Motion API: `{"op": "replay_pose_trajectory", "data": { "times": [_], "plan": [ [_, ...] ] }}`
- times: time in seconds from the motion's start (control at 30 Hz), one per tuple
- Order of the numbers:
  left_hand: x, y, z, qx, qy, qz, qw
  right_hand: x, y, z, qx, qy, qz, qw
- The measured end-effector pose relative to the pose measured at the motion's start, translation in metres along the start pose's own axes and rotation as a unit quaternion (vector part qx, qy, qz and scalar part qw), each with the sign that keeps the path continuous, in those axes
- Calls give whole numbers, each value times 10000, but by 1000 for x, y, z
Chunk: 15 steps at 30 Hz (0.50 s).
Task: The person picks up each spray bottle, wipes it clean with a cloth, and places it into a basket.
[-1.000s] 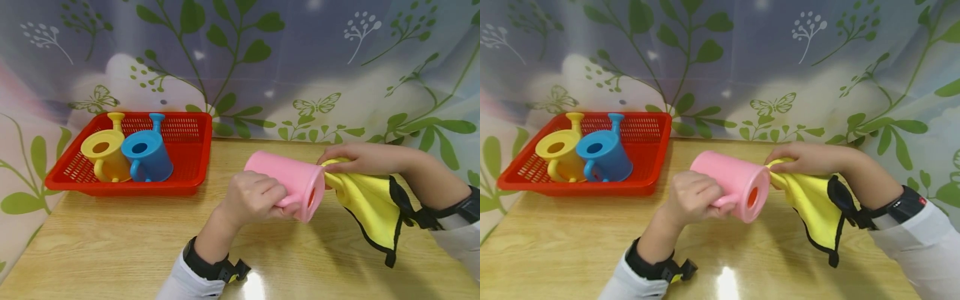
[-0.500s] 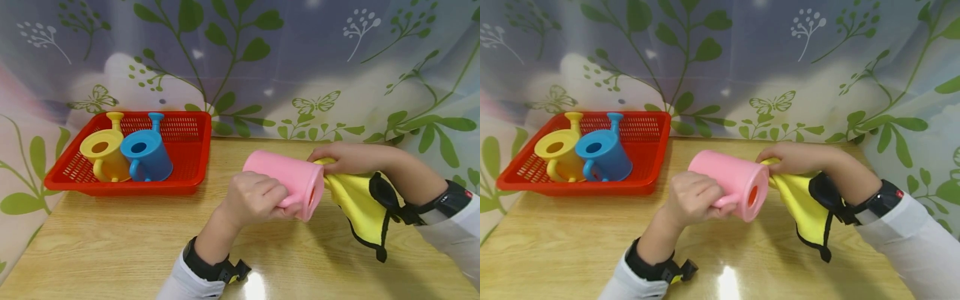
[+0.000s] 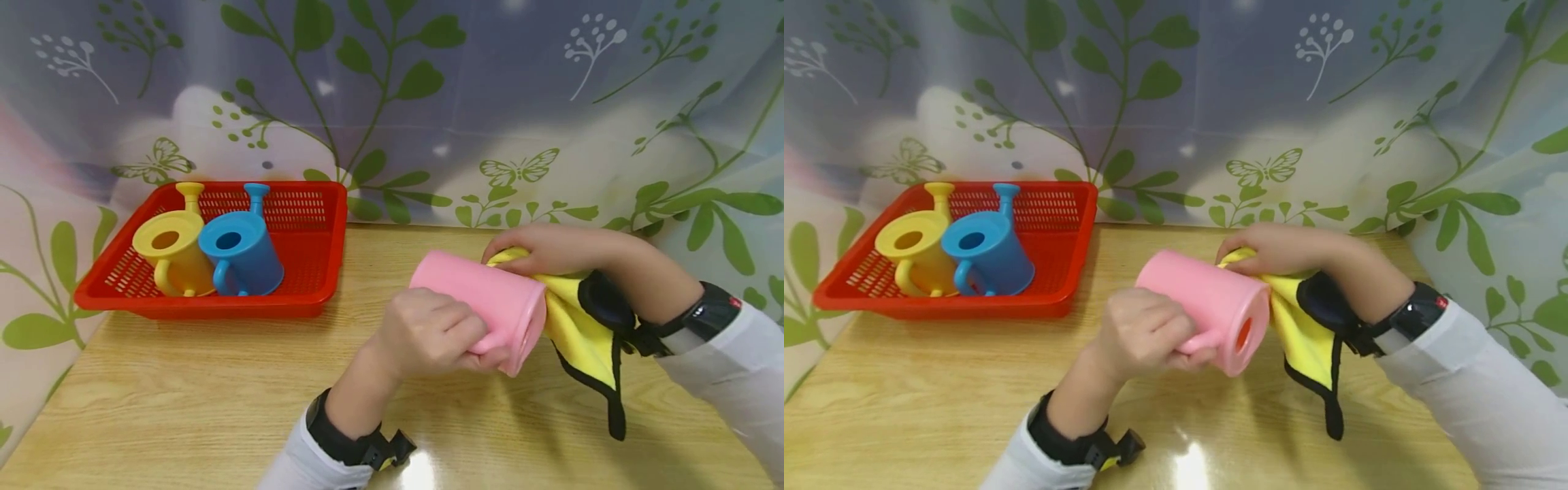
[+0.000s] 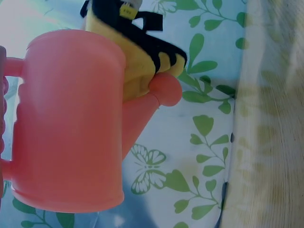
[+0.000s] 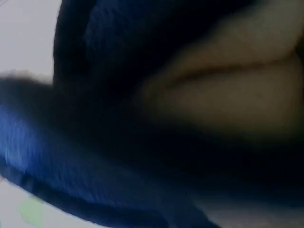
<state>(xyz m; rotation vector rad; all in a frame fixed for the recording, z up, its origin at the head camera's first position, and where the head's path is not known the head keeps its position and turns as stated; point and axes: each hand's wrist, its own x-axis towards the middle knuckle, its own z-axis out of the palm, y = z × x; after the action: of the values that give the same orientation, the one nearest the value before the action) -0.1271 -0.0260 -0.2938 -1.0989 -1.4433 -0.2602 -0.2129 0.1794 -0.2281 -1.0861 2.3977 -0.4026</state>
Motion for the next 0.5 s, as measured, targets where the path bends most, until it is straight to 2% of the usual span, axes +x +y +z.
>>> {"op": "replay_pose_trajectory", "data": {
  "times": [0.3, 0.5],
  "plan": [
    [7, 5, -3, -108, 205, 198, 9995, 22, -8, -2, -53, 31, -188, 9998],
    [7, 3, -5, -109, 240, 160, 9995, 27, -10, 0, -39, 137, -235, 9996]
  ]
}}
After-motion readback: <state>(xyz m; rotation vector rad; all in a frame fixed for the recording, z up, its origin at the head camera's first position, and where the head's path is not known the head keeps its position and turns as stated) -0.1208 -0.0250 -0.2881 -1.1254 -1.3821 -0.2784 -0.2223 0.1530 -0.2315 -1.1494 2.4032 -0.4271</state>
